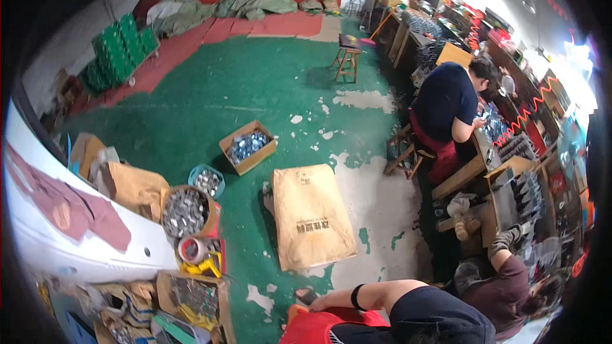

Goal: Assembling and organizing power cords and electronic components in a workshop environment.

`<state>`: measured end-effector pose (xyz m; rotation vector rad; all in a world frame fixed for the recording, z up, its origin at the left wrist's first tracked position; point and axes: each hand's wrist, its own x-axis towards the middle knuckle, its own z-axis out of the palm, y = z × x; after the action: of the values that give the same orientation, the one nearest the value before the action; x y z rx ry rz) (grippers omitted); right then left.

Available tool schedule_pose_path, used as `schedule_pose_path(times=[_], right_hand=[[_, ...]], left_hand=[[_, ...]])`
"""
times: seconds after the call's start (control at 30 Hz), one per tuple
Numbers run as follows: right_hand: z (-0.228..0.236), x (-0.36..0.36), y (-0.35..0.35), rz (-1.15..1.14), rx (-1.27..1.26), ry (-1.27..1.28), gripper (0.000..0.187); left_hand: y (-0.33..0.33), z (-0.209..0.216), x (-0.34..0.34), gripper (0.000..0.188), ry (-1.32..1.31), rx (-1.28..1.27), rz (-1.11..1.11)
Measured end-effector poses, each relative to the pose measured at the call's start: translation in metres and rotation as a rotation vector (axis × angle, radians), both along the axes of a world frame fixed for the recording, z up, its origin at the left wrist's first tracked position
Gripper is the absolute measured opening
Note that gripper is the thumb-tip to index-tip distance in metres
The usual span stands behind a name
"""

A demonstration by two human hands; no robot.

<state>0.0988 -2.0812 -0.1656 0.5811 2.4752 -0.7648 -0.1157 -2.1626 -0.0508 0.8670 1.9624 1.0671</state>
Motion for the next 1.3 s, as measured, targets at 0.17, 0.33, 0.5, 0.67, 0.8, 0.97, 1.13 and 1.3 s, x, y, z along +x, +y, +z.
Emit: schedule_pose_path(times=[0.17,0.33,0.5,0.67,0.8,0.97,1.13,1.3], right_hand=[[-0.002,0.063,0.028,0.169,-0.131,-0.008,0.028],[-0.001,0.056,0.016,0.422,-0.293,-0.089,0.029],[0.215,-0.012,0.022,0.589,-0.22,-0.464,0.048],[0.169,-0.022,0.016,0.492,-0.284,-0.449,0.048],[0.159,-0.04,0.006,0.301,-0.384,-0.382,0.043],[0.121,-0.06,0.028,0.55,-0.299,-0.36,0.04],[0.08,-0.1,0.019,0.693,-0.298,-0.414,0.037],[0.084,-0.175,-0.005,0.759,-0.122,-0.467,0.036]], left_hand=[[0.01,0.012,-0.03,0.04,0.273,0.035,-0.101],[-0.022,-0.006,-0.046,0.039,0.479,0.035,-0.117],[-0.079,-0.04,-0.022,0.039,0.629,-0.015,-0.077],[-0.125,-0.057,-0.019,0.039,0.796,-0.078,-0.041],[-0.242,-0.067,0.082,0.039,0.806,-0.319,0.147],[-0.303,0.003,0.171,0.039,-0.044,-0.665,0.509],[-0.298,0.035,0.147,0.041,-0.305,-0.661,0.845],[-0.332,0.003,0.093,0.041,-0.38,-0.616,0.88]])
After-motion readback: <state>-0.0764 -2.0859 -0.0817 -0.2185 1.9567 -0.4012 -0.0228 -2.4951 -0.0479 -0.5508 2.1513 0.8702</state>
